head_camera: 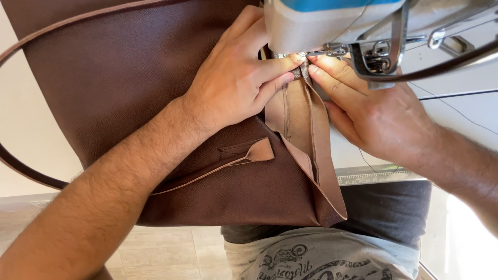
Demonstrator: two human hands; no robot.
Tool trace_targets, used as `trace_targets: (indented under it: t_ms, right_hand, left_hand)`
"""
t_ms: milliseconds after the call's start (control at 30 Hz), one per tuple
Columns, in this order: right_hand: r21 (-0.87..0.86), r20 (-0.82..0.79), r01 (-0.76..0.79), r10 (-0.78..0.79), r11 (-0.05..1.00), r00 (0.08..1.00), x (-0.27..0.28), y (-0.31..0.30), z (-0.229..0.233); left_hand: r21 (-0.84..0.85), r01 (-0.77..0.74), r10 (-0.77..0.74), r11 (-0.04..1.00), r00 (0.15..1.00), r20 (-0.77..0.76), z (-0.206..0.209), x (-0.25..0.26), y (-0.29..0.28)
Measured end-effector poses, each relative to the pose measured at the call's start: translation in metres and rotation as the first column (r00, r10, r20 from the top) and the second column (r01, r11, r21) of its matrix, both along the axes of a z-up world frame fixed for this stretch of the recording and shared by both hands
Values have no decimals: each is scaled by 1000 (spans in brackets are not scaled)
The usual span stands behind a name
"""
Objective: Stitching the edges of a leather bag using an industrial sewing machine.
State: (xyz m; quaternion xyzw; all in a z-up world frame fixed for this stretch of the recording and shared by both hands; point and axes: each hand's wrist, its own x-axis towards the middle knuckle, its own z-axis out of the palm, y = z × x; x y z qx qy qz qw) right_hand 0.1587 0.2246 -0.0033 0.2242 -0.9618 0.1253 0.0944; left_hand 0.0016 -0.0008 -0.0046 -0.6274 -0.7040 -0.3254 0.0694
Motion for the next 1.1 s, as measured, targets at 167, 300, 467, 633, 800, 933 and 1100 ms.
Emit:
trace_targets:
  t_ms: [167,300,467,633,800,933,1100]
  right_hand:
    - [35,-50,-3,4,999,999,-2,-2,1]
    - [11,-45,-40,40,999,998,-4,0,5]
    - [28,-27,-51,51,998,998,-4,2,1]
    - [209,-144,-12,43,978,989,-3,3,3]
    - [175,-150,-23,49,984,988,0,6,6]
    - [-285,-35,-151,148,947,988,-1,10,15]
    - [-375,-76,-129,108,918,991,-10,6,13]
  left_hand:
    - [7,22,-22,1000,1000,-9,4,1,-1]
    - [-22,21,-21,1000,1000,-7,3,-1,1]
    - [-36,18,-19,999,999,-27,-4,-3,-1]
    - [-21,4,-4,1000,1000,13,-6,0,0]
    - [-12,3,-3,1000,1000,8,-5,1,2]
    - [30,13,-14,999,1000,25,-1,3,2]
    - [79,0,5,997,998,-70,0,4,-1]
